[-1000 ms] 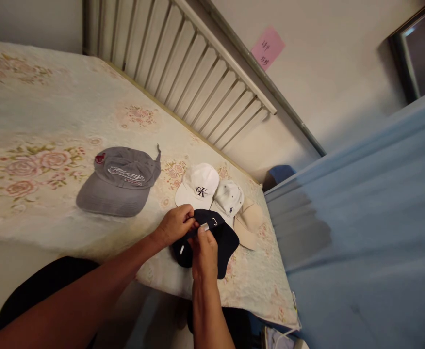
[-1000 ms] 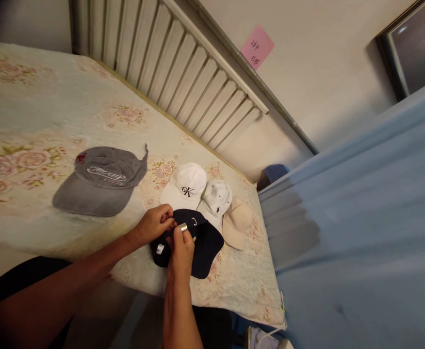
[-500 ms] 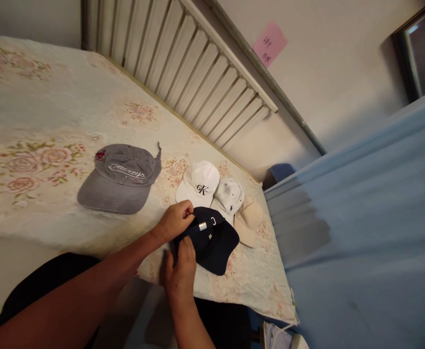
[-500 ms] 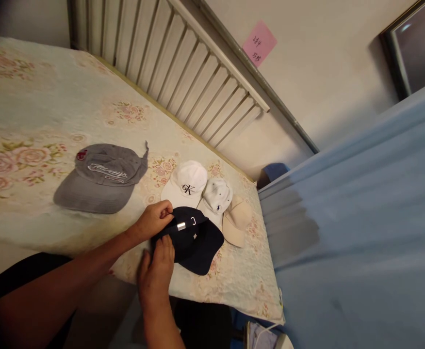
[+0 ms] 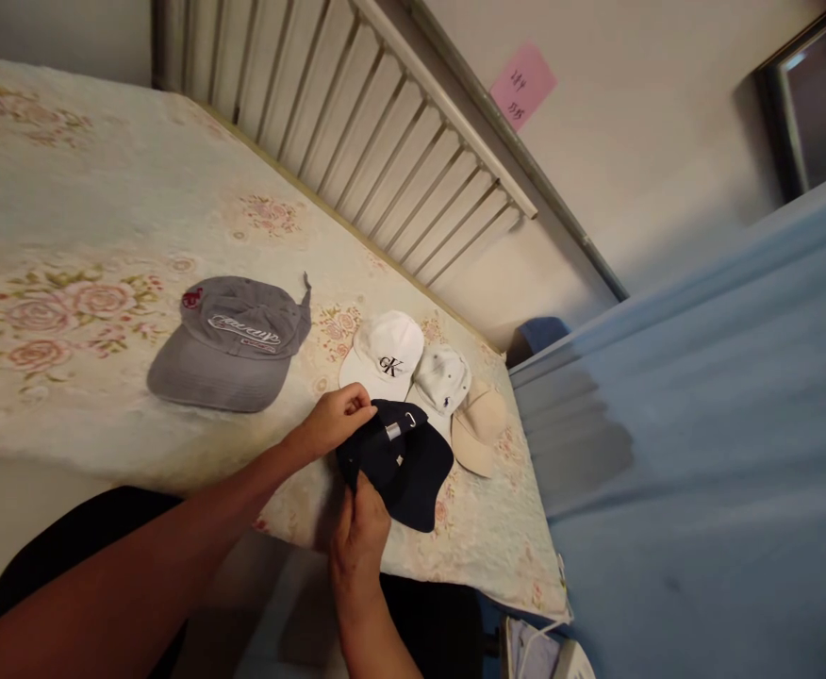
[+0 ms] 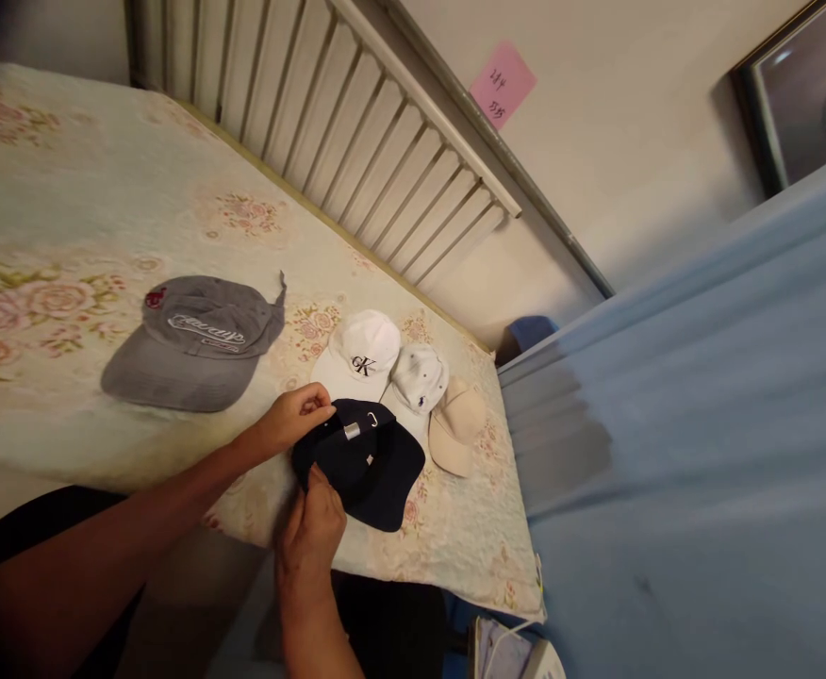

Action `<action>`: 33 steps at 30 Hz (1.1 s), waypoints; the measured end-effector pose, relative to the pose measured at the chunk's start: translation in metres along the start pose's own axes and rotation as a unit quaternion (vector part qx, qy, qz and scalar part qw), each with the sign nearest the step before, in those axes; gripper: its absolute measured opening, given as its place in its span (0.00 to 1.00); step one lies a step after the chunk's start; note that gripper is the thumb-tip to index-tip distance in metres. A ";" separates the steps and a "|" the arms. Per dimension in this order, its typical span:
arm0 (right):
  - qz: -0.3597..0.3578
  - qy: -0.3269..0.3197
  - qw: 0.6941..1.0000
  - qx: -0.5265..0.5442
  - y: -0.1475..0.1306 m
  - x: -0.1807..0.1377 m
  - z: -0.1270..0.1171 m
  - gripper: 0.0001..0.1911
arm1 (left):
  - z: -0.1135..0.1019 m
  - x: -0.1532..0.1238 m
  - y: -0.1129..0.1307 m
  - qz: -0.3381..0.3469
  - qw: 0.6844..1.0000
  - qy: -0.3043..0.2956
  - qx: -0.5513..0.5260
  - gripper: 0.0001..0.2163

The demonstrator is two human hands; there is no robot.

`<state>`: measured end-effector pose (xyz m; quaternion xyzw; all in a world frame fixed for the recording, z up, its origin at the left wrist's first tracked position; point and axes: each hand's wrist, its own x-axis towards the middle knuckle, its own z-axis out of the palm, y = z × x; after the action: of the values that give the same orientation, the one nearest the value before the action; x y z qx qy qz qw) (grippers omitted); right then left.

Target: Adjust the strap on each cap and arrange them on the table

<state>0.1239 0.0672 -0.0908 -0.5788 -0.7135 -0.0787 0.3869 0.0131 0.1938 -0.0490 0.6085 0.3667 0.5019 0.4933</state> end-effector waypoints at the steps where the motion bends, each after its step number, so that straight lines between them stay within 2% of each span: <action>1: 0.011 -0.002 1.000 0.007 -0.003 -0.001 -0.003 0.18 | -0.002 0.000 0.000 -0.009 1.000 0.000 -0.019 0.09; 9: 0.113 -0.089 0.987 0.074 -0.042 -0.006 -0.028 0.17 | -0.021 -0.004 -0.001 -0.096 0.992 0.004 -0.079 0.14; 15: 0.156 -0.126 0.971 0.128 -0.055 -0.004 -0.034 0.15 | -0.036 -0.010 -0.004 -0.090 0.993 -0.040 -0.063 0.15; 22: 0.148 -0.132 0.971 0.136 -0.053 -0.005 -0.032 0.16 | -0.052 -0.014 0.005 -0.054 0.988 -0.144 -0.013 0.16; 27: 0.105 -0.087 0.983 0.126 -0.051 -0.006 -0.029 0.16 | -0.061 -0.017 0.014 -0.075 0.976 -0.201 -0.018 0.17; 30: 0.092 -0.064 0.988 0.109 -0.050 -0.007 -0.027 0.15 | -0.064 -0.017 0.011 -0.060 0.973 -0.224 -0.011 0.19; 33: 0.079 -0.067 0.990 0.097 -0.048 -0.009 -0.025 0.15 | -0.062 -0.017 0.004 -0.029 0.971 -0.239 0.004 0.19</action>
<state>0.0935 0.0310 -0.0635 -0.5973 -0.6940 0.0605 0.3974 -0.0516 0.1911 -0.0487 0.7020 0.2575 0.3261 0.5783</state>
